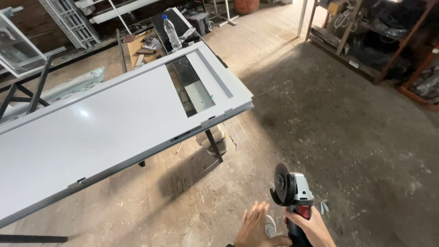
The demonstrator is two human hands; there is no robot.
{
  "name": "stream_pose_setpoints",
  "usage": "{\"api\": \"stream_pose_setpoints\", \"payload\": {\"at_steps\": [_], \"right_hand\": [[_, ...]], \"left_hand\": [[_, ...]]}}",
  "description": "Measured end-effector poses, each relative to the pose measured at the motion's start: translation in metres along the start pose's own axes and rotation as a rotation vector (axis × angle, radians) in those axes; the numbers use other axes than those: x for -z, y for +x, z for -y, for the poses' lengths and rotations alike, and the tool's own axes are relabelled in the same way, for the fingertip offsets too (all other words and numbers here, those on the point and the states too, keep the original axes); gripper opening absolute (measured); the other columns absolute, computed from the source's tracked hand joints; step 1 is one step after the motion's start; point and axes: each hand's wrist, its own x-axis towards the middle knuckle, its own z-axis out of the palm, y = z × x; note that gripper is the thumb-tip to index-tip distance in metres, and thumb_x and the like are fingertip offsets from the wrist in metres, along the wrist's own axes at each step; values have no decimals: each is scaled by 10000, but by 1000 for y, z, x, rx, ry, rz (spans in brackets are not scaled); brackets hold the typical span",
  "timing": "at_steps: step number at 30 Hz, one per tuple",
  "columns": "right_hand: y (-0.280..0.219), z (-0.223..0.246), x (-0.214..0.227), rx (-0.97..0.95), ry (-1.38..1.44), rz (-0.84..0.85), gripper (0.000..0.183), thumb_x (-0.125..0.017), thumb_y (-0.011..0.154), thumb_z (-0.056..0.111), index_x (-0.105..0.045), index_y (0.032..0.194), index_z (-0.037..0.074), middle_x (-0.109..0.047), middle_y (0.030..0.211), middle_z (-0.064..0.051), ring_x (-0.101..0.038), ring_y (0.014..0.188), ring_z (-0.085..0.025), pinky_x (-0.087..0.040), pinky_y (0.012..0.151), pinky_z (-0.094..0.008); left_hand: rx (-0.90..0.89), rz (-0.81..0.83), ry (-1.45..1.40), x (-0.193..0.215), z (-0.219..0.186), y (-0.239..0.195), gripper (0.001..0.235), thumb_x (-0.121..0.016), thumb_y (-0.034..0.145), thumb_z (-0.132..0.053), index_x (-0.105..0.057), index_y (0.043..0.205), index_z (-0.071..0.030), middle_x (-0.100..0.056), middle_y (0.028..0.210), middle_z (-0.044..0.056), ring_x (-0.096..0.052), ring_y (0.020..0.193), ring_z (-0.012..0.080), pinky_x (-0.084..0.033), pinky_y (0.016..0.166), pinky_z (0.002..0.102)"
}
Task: Using an angle grinder to trim the edges and protruding metal rods of a white door panel on a workbench.
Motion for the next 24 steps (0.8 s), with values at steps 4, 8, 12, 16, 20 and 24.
{"api": "stream_pose_setpoints", "payload": {"at_steps": [4,8,12,16,20,24], "right_hand": [[95,27,34,16,-89,-5,310,-795,734,68,-673,1008,-11,-710,800,-129,-687,706,-224,-544,633,-376],[164,49,75,48,-118,56,318,-783,741,57,-646,1017,-23,-697,822,-109,-667,713,-214,-540,642,-376],[270,59,99,29,-198,123,335,-812,690,48,-671,984,-30,-729,779,-139,-728,680,-249,-591,637,-411],[319,99,84,-116,-266,100,380,-825,702,60,-654,1034,-12,-734,786,-151,-723,695,-241,-583,668,-407],[356,138,66,-97,-272,122,422,-825,733,105,-623,1082,-19,-695,837,-114,-672,714,-217,-545,673,-389],[374,163,54,-286,-384,124,504,-840,731,111,-601,1166,21,-696,910,-132,-695,773,-226,-567,715,-373]], "left_hand": [[190,27,65,49,1,87,1240,-825,683,-684,-276,1546,16,-290,1628,222,-108,1567,406,-88,1232,595],[212,-207,77,80,24,137,876,-741,871,-487,-389,1503,7,-407,1589,192,-281,1525,352,-243,1230,486],[335,-267,202,128,44,207,780,-738,929,-405,-371,1487,0,-343,1586,203,-259,1511,336,-221,1211,504],[273,-439,235,165,33,252,645,-709,937,-338,-472,1436,-6,-446,1522,196,-343,1465,328,-291,1197,489],[150,-691,229,193,41,302,397,-662,958,-197,-622,1313,-25,-607,1409,155,-505,1374,331,-423,1127,468],[131,-715,214,254,8,341,170,-658,985,-193,-752,1078,-86,-744,1126,60,-671,1079,232,-543,973,386]]}}
